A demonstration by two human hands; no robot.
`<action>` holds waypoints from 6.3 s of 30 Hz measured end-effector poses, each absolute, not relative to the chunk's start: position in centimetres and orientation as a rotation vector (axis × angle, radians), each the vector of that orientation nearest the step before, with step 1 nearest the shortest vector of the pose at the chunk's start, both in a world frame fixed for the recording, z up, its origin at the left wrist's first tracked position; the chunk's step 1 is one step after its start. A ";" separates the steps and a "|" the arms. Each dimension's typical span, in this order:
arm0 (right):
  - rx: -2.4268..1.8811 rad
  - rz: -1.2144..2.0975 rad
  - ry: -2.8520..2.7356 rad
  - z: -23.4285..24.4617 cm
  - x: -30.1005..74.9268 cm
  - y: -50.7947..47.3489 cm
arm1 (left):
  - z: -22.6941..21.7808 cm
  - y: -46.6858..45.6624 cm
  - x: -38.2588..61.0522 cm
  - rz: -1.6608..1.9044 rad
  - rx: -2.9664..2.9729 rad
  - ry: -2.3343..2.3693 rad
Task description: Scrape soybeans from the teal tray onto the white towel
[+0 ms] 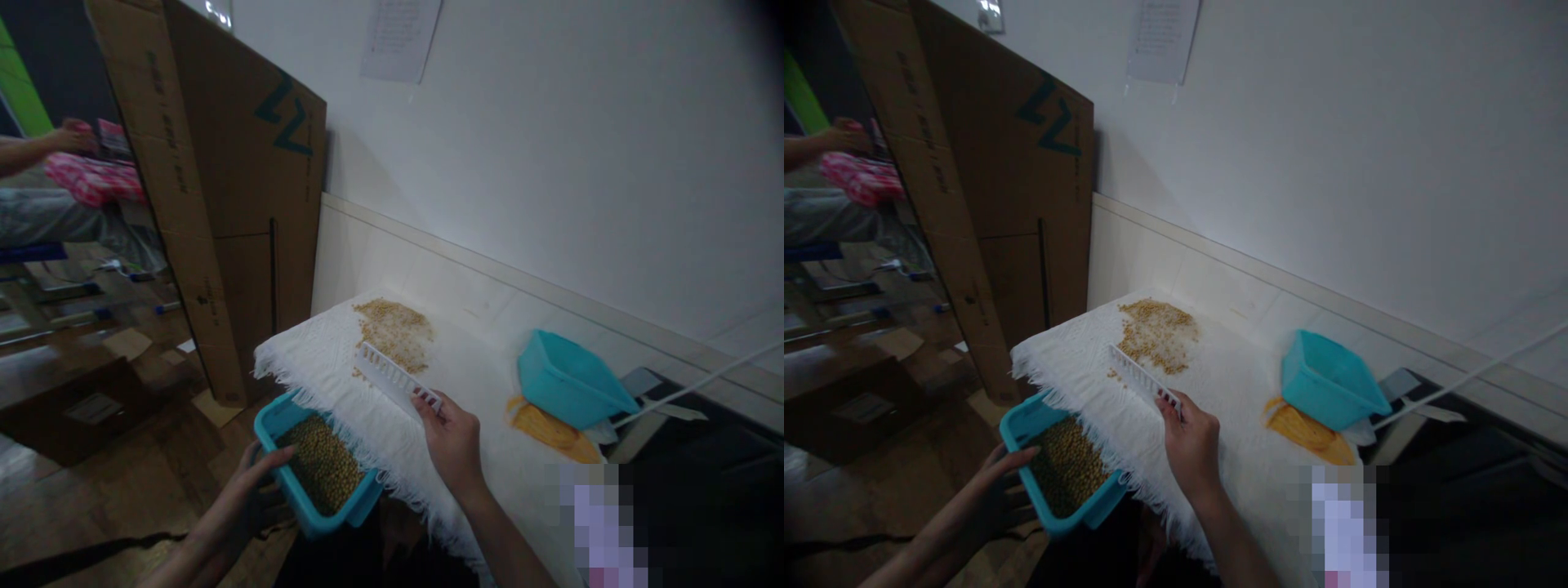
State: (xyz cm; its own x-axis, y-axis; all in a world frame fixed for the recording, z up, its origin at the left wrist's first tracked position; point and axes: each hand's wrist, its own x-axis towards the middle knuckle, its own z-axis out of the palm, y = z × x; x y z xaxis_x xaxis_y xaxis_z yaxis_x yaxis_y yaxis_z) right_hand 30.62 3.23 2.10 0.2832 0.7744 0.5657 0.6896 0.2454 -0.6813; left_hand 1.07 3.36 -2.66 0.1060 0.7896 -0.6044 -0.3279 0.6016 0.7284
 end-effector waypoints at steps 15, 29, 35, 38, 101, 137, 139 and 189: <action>-1.468 0.155 -1.410 1.6 30.6 2.5 | -2.9 3.4 0.9 0.871 0.479 1.203; -1.409 0.221 -1.461 2.3 29.7 2.7 | -2.9 3.3 0.8 0.869 0.495 1.193; -1.375 0.236 -1.525 2.9 29.4 2.7 | -2.7 3.6 0.9 0.889 0.494 1.215; -1.360 0.252 -1.576 3.1 29.4 2.6 | -2.7 3.6 0.9 0.894 0.488 1.220; -1.634 0.143 -1.125 2.8 33.1 1.9 | -2.2 3.8 0.3 0.875 0.483 1.197; -1.556 0.110 -1.164 3.7 33.7 5.0 | -3.5 4.3 1.0 0.861 0.459 1.276; -1.587 0.075 -1.204 3.8 33.4 5.5 | -3.1 4.1 1.0 0.872 0.461 1.273; -1.597 -0.033 -1.421 3.2 31.7 0.8 | -3.0 3.6 1.0 0.867 0.479 1.206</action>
State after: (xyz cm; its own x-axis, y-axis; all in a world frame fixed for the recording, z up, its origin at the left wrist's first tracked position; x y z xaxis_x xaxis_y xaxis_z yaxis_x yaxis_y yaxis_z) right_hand 31.68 0.83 3.21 0.3202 0.7503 0.5784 0.7762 0.1423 -0.6142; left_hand 0.98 3.62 -2.97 0.1032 0.7901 -0.6042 -0.3208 0.6014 0.7317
